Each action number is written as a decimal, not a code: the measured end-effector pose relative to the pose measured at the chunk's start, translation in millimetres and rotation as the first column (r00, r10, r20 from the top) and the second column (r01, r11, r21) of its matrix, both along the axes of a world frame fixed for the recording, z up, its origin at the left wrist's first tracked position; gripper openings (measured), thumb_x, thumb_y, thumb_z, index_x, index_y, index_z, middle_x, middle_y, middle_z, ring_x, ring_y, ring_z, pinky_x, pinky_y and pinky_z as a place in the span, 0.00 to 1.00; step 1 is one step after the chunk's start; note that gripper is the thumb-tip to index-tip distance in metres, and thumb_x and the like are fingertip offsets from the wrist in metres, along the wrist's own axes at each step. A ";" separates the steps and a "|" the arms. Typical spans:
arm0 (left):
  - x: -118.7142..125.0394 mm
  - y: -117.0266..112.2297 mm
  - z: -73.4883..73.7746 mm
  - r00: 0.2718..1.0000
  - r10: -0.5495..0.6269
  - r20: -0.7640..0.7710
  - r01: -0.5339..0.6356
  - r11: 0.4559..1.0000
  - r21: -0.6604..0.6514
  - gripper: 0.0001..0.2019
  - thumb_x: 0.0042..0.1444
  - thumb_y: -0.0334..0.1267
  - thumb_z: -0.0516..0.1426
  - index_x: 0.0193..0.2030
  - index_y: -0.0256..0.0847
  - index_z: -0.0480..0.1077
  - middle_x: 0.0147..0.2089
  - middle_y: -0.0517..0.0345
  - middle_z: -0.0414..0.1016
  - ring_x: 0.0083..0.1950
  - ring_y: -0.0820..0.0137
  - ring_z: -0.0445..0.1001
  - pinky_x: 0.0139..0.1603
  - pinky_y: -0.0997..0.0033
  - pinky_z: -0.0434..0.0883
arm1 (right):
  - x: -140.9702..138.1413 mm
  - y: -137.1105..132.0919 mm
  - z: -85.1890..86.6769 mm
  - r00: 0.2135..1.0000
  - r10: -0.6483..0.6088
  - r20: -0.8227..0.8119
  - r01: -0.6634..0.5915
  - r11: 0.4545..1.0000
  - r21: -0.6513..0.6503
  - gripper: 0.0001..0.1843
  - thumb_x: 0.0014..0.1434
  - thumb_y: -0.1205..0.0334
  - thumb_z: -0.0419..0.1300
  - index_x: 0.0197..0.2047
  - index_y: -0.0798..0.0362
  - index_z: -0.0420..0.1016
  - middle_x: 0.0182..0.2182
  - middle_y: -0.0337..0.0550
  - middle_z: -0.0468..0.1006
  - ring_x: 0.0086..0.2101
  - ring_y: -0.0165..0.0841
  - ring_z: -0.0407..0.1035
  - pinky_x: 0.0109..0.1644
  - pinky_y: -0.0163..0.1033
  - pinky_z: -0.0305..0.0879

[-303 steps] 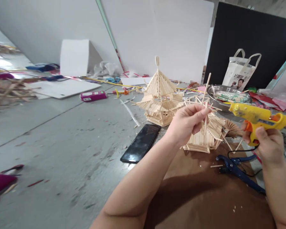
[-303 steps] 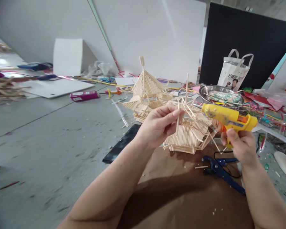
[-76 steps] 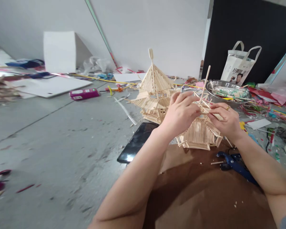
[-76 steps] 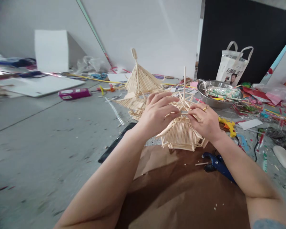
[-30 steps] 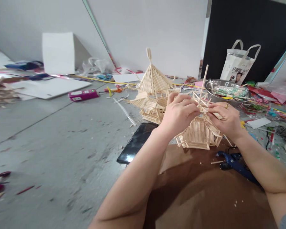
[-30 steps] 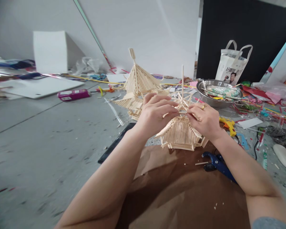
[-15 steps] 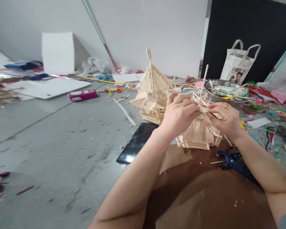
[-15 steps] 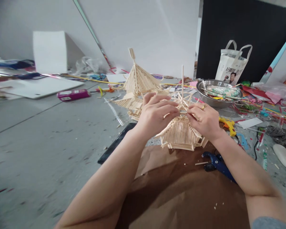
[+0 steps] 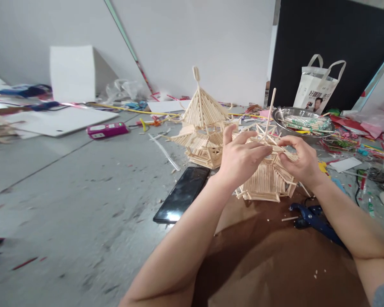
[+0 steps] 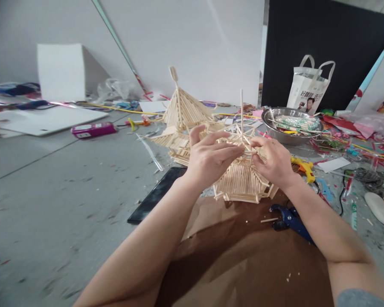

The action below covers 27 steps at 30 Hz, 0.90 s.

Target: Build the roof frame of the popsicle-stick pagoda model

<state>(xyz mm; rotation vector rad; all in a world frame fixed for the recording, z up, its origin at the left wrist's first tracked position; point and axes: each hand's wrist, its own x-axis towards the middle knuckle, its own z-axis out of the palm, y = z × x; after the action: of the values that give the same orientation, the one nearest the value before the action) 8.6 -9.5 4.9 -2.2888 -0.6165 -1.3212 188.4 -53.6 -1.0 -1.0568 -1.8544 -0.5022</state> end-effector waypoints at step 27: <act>-2.0 -4.9 4.7 1.000 0.013 -0.024 -0.014 0.999 -0.050 0.11 0.59 0.37 0.53 0.27 0.51 0.72 0.23 0.69 0.77 0.42 0.68 0.75 0.58 0.49 0.48 | 1.0 1.2 -4.2 0.999 0.026 0.041 -0.030 0.995 0.095 0.17 0.50 0.63 0.58 0.45 0.49 0.63 0.33 0.40 0.78 0.35 0.33 0.72 0.40 0.40 0.69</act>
<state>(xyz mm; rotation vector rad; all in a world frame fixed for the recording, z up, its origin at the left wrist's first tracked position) 6.7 -14.3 9.6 -2.3330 -0.6636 -1.2840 189.4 -52.4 -5.2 -0.9616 -1.8587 -0.5938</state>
